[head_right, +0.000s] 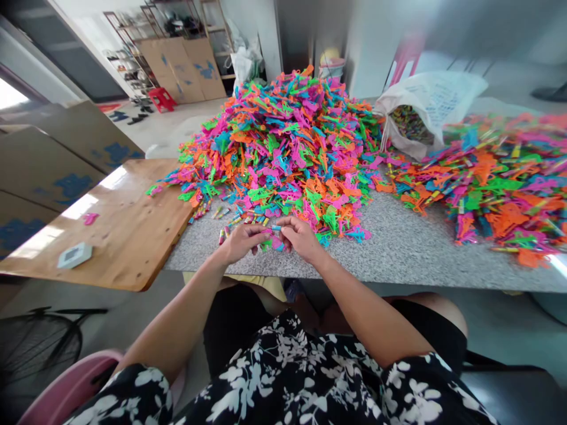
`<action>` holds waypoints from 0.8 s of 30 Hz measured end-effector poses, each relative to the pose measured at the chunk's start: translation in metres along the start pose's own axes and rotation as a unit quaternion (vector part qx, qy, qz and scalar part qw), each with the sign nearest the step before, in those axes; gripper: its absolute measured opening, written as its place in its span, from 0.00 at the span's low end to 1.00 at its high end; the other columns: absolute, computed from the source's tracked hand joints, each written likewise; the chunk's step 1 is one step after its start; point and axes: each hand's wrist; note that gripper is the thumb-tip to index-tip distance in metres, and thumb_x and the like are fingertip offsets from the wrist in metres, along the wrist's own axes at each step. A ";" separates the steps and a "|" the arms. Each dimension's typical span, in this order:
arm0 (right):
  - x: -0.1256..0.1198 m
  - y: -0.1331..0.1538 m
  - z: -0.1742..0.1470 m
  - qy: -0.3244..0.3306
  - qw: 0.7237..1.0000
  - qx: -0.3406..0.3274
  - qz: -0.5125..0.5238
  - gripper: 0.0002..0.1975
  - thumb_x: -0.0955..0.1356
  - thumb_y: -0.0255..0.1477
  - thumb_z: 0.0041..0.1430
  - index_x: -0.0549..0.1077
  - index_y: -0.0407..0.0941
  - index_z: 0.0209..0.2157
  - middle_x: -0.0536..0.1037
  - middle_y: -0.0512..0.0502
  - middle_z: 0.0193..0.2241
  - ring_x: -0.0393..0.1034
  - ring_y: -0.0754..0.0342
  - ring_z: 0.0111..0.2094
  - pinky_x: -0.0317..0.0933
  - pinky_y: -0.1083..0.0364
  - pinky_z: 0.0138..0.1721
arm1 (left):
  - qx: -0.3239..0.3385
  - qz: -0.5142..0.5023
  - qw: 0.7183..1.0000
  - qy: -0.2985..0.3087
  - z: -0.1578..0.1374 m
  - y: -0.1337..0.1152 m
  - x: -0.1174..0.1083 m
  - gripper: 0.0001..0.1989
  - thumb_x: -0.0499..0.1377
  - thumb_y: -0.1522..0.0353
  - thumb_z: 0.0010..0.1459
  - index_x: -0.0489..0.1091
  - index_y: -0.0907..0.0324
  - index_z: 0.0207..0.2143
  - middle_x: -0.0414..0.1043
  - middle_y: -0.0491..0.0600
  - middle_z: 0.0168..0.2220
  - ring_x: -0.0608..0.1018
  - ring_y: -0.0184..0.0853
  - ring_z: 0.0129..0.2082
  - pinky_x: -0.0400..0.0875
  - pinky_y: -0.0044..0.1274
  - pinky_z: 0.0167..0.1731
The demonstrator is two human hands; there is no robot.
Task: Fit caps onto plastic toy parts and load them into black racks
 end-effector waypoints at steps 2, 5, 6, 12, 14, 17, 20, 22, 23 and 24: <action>-0.002 0.000 -0.001 0.005 1.000 -0.002 -0.006 0.13 0.69 0.37 0.60 0.74 0.46 0.43 0.74 0.56 0.24 0.64 0.60 0.18 0.60 0.59 0.19 | 0.001 -0.002 1.000 0.008 -0.001 -0.001 0.000 0.19 0.67 0.53 0.60 0.82 0.60 0.40 0.73 0.45 0.26 0.74 0.28 0.21 0.71 0.20 0.21; -0.006 0.001 -0.001 0.017 1.000 0.000 -0.007 0.13 0.69 0.37 0.60 0.76 0.45 0.43 0.75 0.55 0.24 0.64 0.59 0.18 0.61 0.58 0.20 | 0.001 -0.009 1.000 0.030 -0.003 -0.005 0.001 0.20 0.67 0.52 0.60 0.81 0.60 0.40 0.75 0.47 0.29 0.77 0.30 0.25 0.77 0.22 0.25; -0.006 0.000 -0.001 0.018 1.000 0.003 0.000 0.13 0.69 0.38 0.60 0.76 0.45 0.43 0.75 0.55 0.24 0.64 0.59 0.18 0.61 0.58 0.19 | 0.000 -0.010 0.999 0.034 -0.003 -0.006 0.001 0.20 0.67 0.52 0.60 0.81 0.60 0.39 0.75 0.47 0.29 0.78 0.31 0.26 0.78 0.23 0.26; -0.006 -0.004 -0.001 0.002 0.999 0.015 0.036 0.16 0.69 0.41 0.61 0.77 0.45 0.43 0.74 0.55 0.22 0.63 0.59 0.16 0.57 0.58 0.17 | -0.001 -0.003 1.000 0.031 -0.002 -0.010 0.003 0.17 0.68 0.54 0.59 0.80 0.60 0.38 0.75 0.46 0.28 0.79 0.30 0.26 0.78 0.22 0.27; -0.006 -0.004 -0.002 0.001 1.000 0.013 0.024 0.16 0.69 0.42 0.62 0.78 0.44 0.43 0.74 0.55 0.21 0.63 0.59 0.16 0.57 0.58 0.17 | 0.002 -0.004 0.999 0.032 -0.001 -0.008 0.004 0.17 0.67 0.54 0.60 0.80 0.59 0.38 0.76 0.47 0.28 0.80 0.31 0.27 0.79 0.23 0.28; -0.009 -0.002 -0.003 0.016 1.000 0.019 0.004 0.17 0.70 0.42 0.62 0.78 0.44 0.44 0.74 0.56 0.21 0.63 0.59 0.16 0.57 0.59 0.17 | 0.002 -0.002 1.000 0.015 -0.001 -0.006 0.005 0.16 0.67 0.55 0.60 0.80 0.59 0.37 0.77 0.48 0.28 0.81 0.33 0.27 0.79 0.24 0.29; -0.018 0.004 -0.001 0.047 0.998 0.045 -0.017 0.18 0.70 0.42 0.62 0.78 0.43 0.45 0.72 0.58 0.20 0.62 0.60 0.15 0.56 0.59 0.17 | -0.004 -0.003 1.000 -0.002 0.000 -0.004 0.008 0.15 0.69 0.55 0.58 0.80 0.58 0.36 0.78 0.48 0.28 0.80 0.33 0.27 0.78 0.24 0.29; -0.025 0.009 0.000 0.071 0.994 0.081 -0.027 0.18 0.71 0.41 0.60 0.77 0.42 0.44 0.71 0.58 0.19 0.61 0.61 0.15 0.55 0.60 0.16 | -0.010 -0.009 1.000 0.001 0.001 -0.002 0.011 0.16 0.69 0.55 0.57 0.81 0.58 0.36 0.78 0.48 0.27 0.80 0.34 0.26 0.77 0.24 0.28; -0.029 0.011 0.000 0.084 0.991 0.103 -0.028 0.17 0.72 0.40 0.59 0.77 0.42 0.44 0.71 0.58 0.18 0.61 0.61 0.15 0.54 0.61 0.16 | -0.015 -0.012 1.000 0.004 0.001 -0.001 0.014 0.16 0.69 0.55 0.57 0.81 0.59 0.36 0.78 0.48 0.28 0.79 0.34 0.26 0.77 0.24 0.28; -0.032 0.012 0.000 0.096 0.987 0.125 -0.027 0.17 0.73 0.39 0.58 0.77 0.42 0.43 0.71 0.58 0.18 0.61 0.61 0.15 0.53 0.61 0.16 | -0.021 -0.014 1.000 0.007 0.001 0.001 0.017 0.16 0.69 0.54 0.57 0.81 0.59 0.36 0.78 0.48 0.28 0.79 0.34 0.26 0.77 0.25 0.28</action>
Point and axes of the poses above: each hand's wrist, its own z-axis towards the middle knuckle, its own x-axis out of the palm, y = z × x
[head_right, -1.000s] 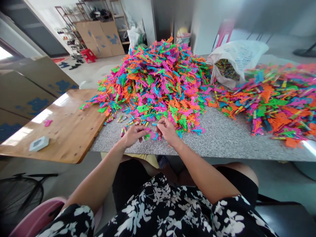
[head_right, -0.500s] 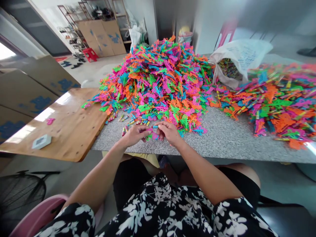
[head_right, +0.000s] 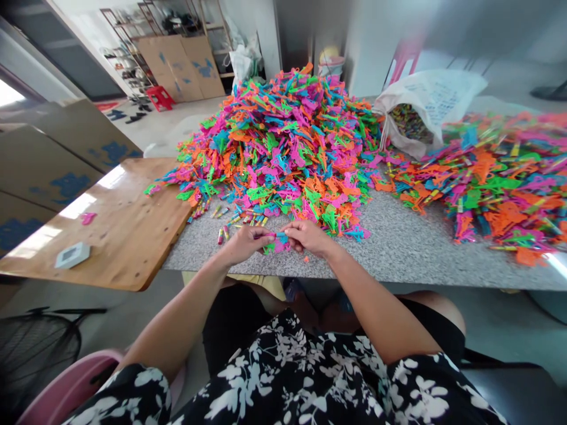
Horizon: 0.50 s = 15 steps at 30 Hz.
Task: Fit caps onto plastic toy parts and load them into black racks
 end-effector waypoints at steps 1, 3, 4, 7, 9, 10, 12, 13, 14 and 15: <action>-0.003 0.000 -0.001 0.012 1.000 0.019 0.003 0.17 0.73 0.39 0.57 0.77 0.42 0.43 0.71 0.58 0.18 0.61 0.61 0.15 0.52 0.62 0.16 | -0.006 0.000 1.000 0.004 0.001 0.001 0.003 0.17 0.69 0.54 0.57 0.81 0.59 0.37 0.78 0.48 0.29 0.79 0.34 0.27 0.77 0.25 0.29; -0.009 -0.002 -0.005 0.023 0.999 0.046 0.003 0.17 0.74 0.39 0.56 0.77 0.42 0.42 0.73 0.57 0.18 0.61 0.61 0.15 0.53 0.61 0.15 | -0.011 0.011 1.000 0.024 0.003 0.004 0.009 0.16 0.67 0.54 0.58 0.81 0.58 0.38 0.79 0.48 0.30 0.80 0.35 0.27 0.76 0.25 0.29; -0.013 -0.003 -0.008 0.021 0.998 0.057 -0.005 0.16 0.74 0.39 0.56 0.77 0.42 0.41 0.73 0.56 0.19 0.61 0.61 0.15 0.54 0.61 0.15 | -0.010 0.027 0.999 0.033 0.006 0.006 0.010 0.15 0.66 0.55 0.60 0.81 0.57 0.38 0.79 0.48 0.30 0.80 0.35 0.28 0.75 0.25 0.30; -0.035 0.000 -0.016 -0.043 0.995 0.074 -0.051 0.13 0.75 0.38 0.54 0.77 0.42 0.33 0.74 0.52 0.18 0.63 0.60 0.14 0.55 0.60 0.15 | 0.008 0.113 0.993 -0.016 0.017 0.015 0.004 0.12 0.66 0.59 0.60 0.81 0.57 0.39 0.80 0.49 0.33 0.81 0.37 0.32 0.74 0.27 0.35; -0.059 0.009 -0.023 -0.164 0.986 0.018 -0.027 0.13 0.75 0.39 0.55 0.75 0.44 0.30 0.74 0.51 0.18 0.64 0.59 0.15 0.56 0.59 0.15 | 0.021 0.179 0.977 -0.117 0.026 0.025 -0.009 0.10 0.67 0.62 0.59 0.81 0.56 0.42 0.81 0.51 0.38 0.81 0.40 0.38 0.73 0.29 0.41; -0.072 0.016 -0.026 -0.239 0.970 -0.041 0.010 0.13 0.74 0.40 0.57 0.75 0.45 0.31 0.75 0.51 0.20 0.65 0.59 0.16 0.57 0.59 0.15 | 0.023 0.207 0.963 -0.170 0.030 0.031 -0.018 0.10 0.66 0.64 0.59 0.80 0.56 0.43 0.81 0.53 0.40 0.81 0.42 0.41 0.73 0.30 0.45; -0.095 0.029 -0.031 -0.364 0.909 -0.178 0.102 0.16 0.70 0.46 0.62 0.75 0.47 0.36 0.78 0.51 0.25 0.67 0.59 0.18 0.58 0.60 0.17 | 0.014 0.251 0.936 -0.248 0.038 0.042 -0.036 0.10 0.63 0.64 0.62 0.79 0.56 0.45 0.80 0.55 0.44 0.80 0.45 0.46 0.71 0.32 0.49; -0.102 0.034 -0.032 -0.400 0.877 -0.230 0.135 0.17 0.68 0.48 0.64 0.75 0.48 0.39 0.80 0.50 0.28 0.68 0.59 0.19 0.59 0.60 0.17 | 0.004 0.267 0.924 -0.273 0.043 0.047 -0.045 0.10 0.62 0.64 0.64 0.79 0.56 0.45 0.80 0.56 0.45 0.79 0.46 0.48 0.70 0.32 0.51; -0.104 0.036 -0.032 -0.417 0.858 -0.258 0.152 0.19 0.66 0.50 0.65 0.75 0.49 0.42 0.81 0.50 0.30 0.69 0.59 0.20 0.60 0.60 0.18 | -0.006 0.278 0.915 -0.293 0.047 0.050 -0.051 0.11 0.61 0.63 0.65 0.78 0.56 0.46 0.79 0.56 0.47 0.79 0.47 0.50 0.70 0.33 0.53; -0.101 0.036 -0.031 -0.417 0.857 -0.260 0.152 0.20 0.67 0.51 0.65 0.75 0.49 0.44 0.81 0.49 0.32 0.70 0.58 0.21 0.60 0.59 0.18 | -0.014 0.286 0.908 -0.305 0.052 0.053 -0.056 0.13 0.60 0.61 0.65 0.77 0.55 0.48 0.79 0.57 0.49 0.78 0.48 0.52 0.69 0.33 0.54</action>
Point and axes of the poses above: each hand's wrist, its own z-axis towards the middle knuckle, its own x-axis out of the palm, y = z × x
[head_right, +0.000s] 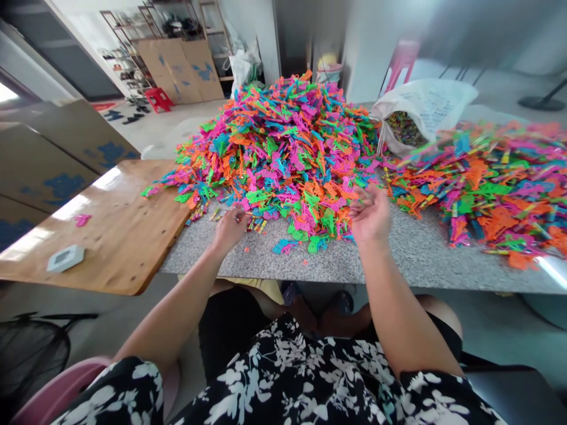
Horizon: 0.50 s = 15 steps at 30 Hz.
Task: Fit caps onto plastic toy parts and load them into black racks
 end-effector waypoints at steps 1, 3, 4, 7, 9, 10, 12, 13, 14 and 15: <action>0.005 -0.004 -0.006 0.020 0.999 0.018 -0.019 0.21 0.68 0.50 0.64 0.76 0.49 0.45 0.82 0.49 0.33 0.70 0.58 0.21 0.61 0.59 0.19 | -0.006 0.008 1.000 -0.004 0.006 0.002 0.001 0.15 0.60 0.60 0.66 0.77 0.55 0.50 0.78 0.57 0.52 0.77 0.48 0.53 0.69 0.33 0.55; 0.021 -0.022 -0.025 0.104 0.986 0.078 -0.106 0.19 0.71 0.47 0.62 0.78 0.48 0.44 0.82 0.47 0.33 0.71 0.57 0.22 0.62 0.58 0.19 | -0.010 0.011 1.000 0.005 0.014 -0.001 0.007 0.19 0.63 0.57 0.64 0.75 0.55 0.53 0.75 0.58 0.55 0.76 0.50 0.56 0.68 0.34 0.55; 0.031 -0.033 -0.037 0.160 0.968 0.103 -0.165 0.17 0.72 0.46 0.61 0.79 0.47 0.42 0.82 0.46 0.32 0.71 0.55 0.22 0.63 0.56 0.20 | -0.009 0.007 1.000 0.015 0.017 -0.004 0.011 0.21 0.65 0.56 0.61 0.75 0.55 0.53 0.74 0.59 0.56 0.76 0.52 0.57 0.68 0.35 0.55; 0.067 -0.068 -0.069 0.301 0.884 0.062 -0.352 0.10 0.71 0.38 0.63 0.80 0.47 0.37 0.83 0.43 0.34 0.76 0.50 0.30 0.69 0.52 0.31 | -0.003 -0.023 0.999 0.040 0.022 -0.016 0.025 0.23 0.73 0.55 0.52 0.77 0.56 0.46 0.75 0.62 0.53 0.74 0.58 0.59 0.68 0.37 0.55; 0.093 -0.086 -0.082 0.353 0.813 -0.004 -0.463 0.08 0.69 0.33 0.66 0.81 0.47 0.38 0.84 0.42 0.38 0.79 0.46 0.39 0.71 0.50 0.42 | 0.007 -0.037 0.999 0.030 0.024 -0.024 0.035 0.22 0.75 0.57 0.49 0.76 0.57 0.42 0.75 0.62 0.51 0.74 0.60 0.58 0.67 0.39 0.55; 0.106 -0.093 -0.087 0.370 0.775 -0.023 -0.512 0.08 0.68 0.32 0.67 0.81 0.46 0.40 0.84 0.40 0.41 0.79 0.44 0.44 0.70 0.49 0.47 | 0.013 -0.036 0.999 0.027 0.024 -0.026 0.039 0.20 0.75 0.59 0.49 0.76 0.57 0.41 0.75 0.62 0.50 0.75 0.60 0.57 0.67 0.39 0.55; 0.132 -0.105 -0.092 0.384 0.708 -0.028 -0.593 0.12 0.66 0.32 0.70 0.81 0.45 0.45 0.83 0.36 0.46 0.79 0.41 0.49 0.69 0.48 0.50 | 0.013 -0.024 0.999 0.040 0.027 -0.029 0.044 0.16 0.73 0.62 0.52 0.75 0.57 0.40 0.77 0.61 0.47 0.77 0.57 0.54 0.68 0.38 0.54; 0.144 -0.110 -0.094 0.378 0.686 -0.027 -0.621 0.14 0.65 0.34 0.71 0.80 0.43 0.49 0.83 0.33 0.48 0.78 0.40 0.50 0.69 0.48 0.51 | 0.005 -0.019 0.998 0.055 0.029 -0.030 0.045 0.13 0.71 0.63 0.54 0.75 0.56 0.40 0.78 0.59 0.45 0.78 0.55 0.52 0.68 0.37 0.53; 0.155 -0.114 -0.095 0.368 0.674 -0.027 -0.640 0.18 0.64 0.35 0.72 0.78 0.41 0.54 0.81 0.30 0.51 0.78 0.39 0.51 0.69 0.47 0.51 | -0.009 -0.017 0.998 0.068 0.031 -0.029 0.044 0.12 0.70 0.64 0.55 0.75 0.56 0.40 0.78 0.58 0.43 0.79 0.53 0.50 0.68 0.36 0.51; 0.165 -0.118 -0.095 0.356 0.667 -0.028 -0.654 0.21 0.64 0.37 0.73 0.75 0.39 0.57 0.80 0.28 0.53 0.78 0.37 0.52 0.69 0.46 0.52 | -0.025 -0.020 0.997 0.073 0.034 -0.027 0.041 0.11 0.69 0.65 0.56 0.75 0.56 0.40 0.79 0.57 0.41 0.79 0.52 0.49 0.69 0.34 0.50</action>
Point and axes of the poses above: each hand's wrist, its own z-axis towards the middle knuckle, its own x-axis out of the palm, y = z × x
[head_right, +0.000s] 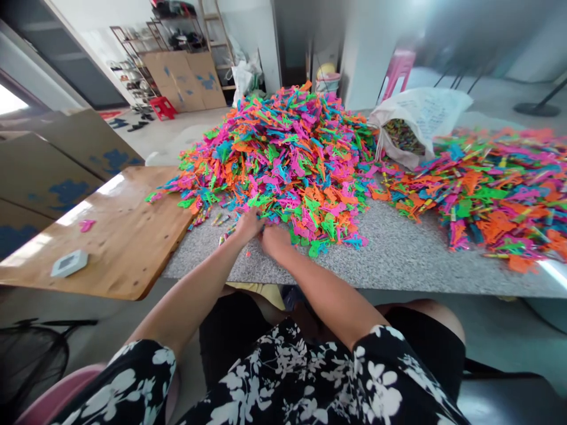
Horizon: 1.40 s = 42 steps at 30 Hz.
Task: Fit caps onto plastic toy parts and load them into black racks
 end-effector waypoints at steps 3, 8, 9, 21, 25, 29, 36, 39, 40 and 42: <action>0.007 0.016 0.015 -0.007 0.999 0.032 -0.021 0.25 0.64 0.37 0.73 0.69 0.35 0.63 0.76 0.23 0.58 0.77 0.36 0.54 0.70 0.45 0.52 | -0.011 -0.036 0.999 -0.024 0.003 0.011 -0.017 0.13 0.69 0.67 0.53 0.75 0.57 0.42 0.80 0.56 0.43 0.80 0.49 0.49 0.70 0.32 0.50; 0.011 0.019 0.022 0.005 0.999 0.032 -0.008 0.22 0.63 0.28 0.71 0.67 0.35 0.64 0.73 0.24 0.61 0.76 0.39 0.57 0.69 0.46 0.55 | -0.061 -0.176 0.982 -0.007 -0.012 0.038 -0.050 0.08 0.67 0.66 0.50 0.74 0.57 0.33 0.77 0.48 0.29 0.80 0.40 0.35 0.72 0.27 0.37; 0.010 0.017 0.021 0.011 1.000 0.027 -0.010 0.23 0.63 0.27 0.71 0.67 0.35 0.64 0.73 0.24 0.61 0.75 0.39 0.57 0.69 0.46 0.55 | -0.091 -0.228 0.969 0.008 -0.018 0.042 -0.055 0.09 0.68 0.65 0.50 0.72 0.58 0.31 0.75 0.46 0.26 0.79 0.38 0.30 0.72 0.26 0.33; -0.007 -0.013 0.016 0.020 0.998 0.015 0.055 0.13 0.68 0.33 0.68 0.80 0.41 0.48 0.83 0.32 0.48 0.79 0.41 0.51 0.69 0.50 0.50 | -0.181 -0.501 0.846 0.036 -0.068 0.048 -0.053 0.22 0.72 0.65 0.45 0.69 0.59 0.41 0.81 0.49 0.35 0.84 0.36 0.33 0.78 0.24 0.30; -0.003 -0.018 -0.002 -0.037 0.966 -0.068 0.248 0.07 0.68 0.31 0.69 0.77 0.45 0.45 0.84 0.45 0.41 0.78 0.51 0.43 0.68 0.54 0.46 | -0.136 -0.523 0.840 0.049 -0.073 0.034 -0.047 0.26 0.74 0.61 0.45 0.72 0.59 0.45 0.81 0.49 0.40 0.84 0.36 0.36 0.77 0.24 0.33; 0.004 -0.020 -0.016 -0.001 0.911 -0.061 0.408 0.04 0.68 0.31 0.67 0.74 0.46 0.40 0.80 0.51 0.31 0.72 0.57 0.28 0.66 0.58 0.32 | -0.106 -0.550 0.826 0.058 -0.077 0.022 -0.042 0.25 0.76 0.59 0.45 0.73 0.59 0.43 0.81 0.48 0.39 0.83 0.33 0.35 0.78 0.24 0.36; 0.012 -0.023 -0.023 0.032 0.814 -0.054 0.577 0.16 0.70 0.46 0.62 0.72 0.47 0.40 0.77 0.52 0.30 0.67 0.57 0.22 0.58 0.60 0.18 | -0.088 -0.595 0.797 0.052 -0.077 0.015 -0.036 0.24 0.78 0.61 0.44 0.75 0.59 0.40 0.80 0.47 0.37 0.81 0.31 0.33 0.78 0.27 0.40; 0.011 -0.024 -0.026 0.028 0.823 -0.061 0.565 0.17 0.69 0.46 0.63 0.72 0.47 0.41 0.77 0.52 0.29 0.67 0.57 0.22 0.59 0.59 0.19 | -0.092 -0.594 0.798 0.053 -0.077 0.015 -0.037 0.23 0.78 0.61 0.45 0.75 0.59 0.40 0.81 0.48 0.37 0.82 0.33 0.34 0.78 0.27 0.39; 0.010 -0.024 -0.028 0.012 0.838 -0.067 0.542 0.15 0.68 0.45 0.64 0.73 0.47 0.42 0.76 0.52 0.29 0.67 0.56 0.22 0.60 0.58 0.21 | -0.095 -0.592 0.799 0.052 -0.078 0.015 -0.037 0.23 0.78 0.61 0.45 0.75 0.59 0.40 0.82 0.48 0.37 0.83 0.33 0.34 0.78 0.27 0.39; 0.009 -0.023 -0.030 -0.046 0.878 -0.084 0.470 0.12 0.67 0.41 0.67 0.74 0.48 0.42 0.78 0.51 0.30 0.70 0.55 0.26 0.64 0.56 0.28 | -0.103 -0.588 0.801 0.047 -0.080 0.012 -0.036 0.23 0.78 0.61 0.45 0.75 0.59 0.41 0.82 0.49 0.38 0.83 0.35 0.35 0.78 0.27 0.38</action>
Point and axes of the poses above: each hand's wrist, its own z-axis towards the middle knuckle, its own x-axis out of the palm, y = z × x
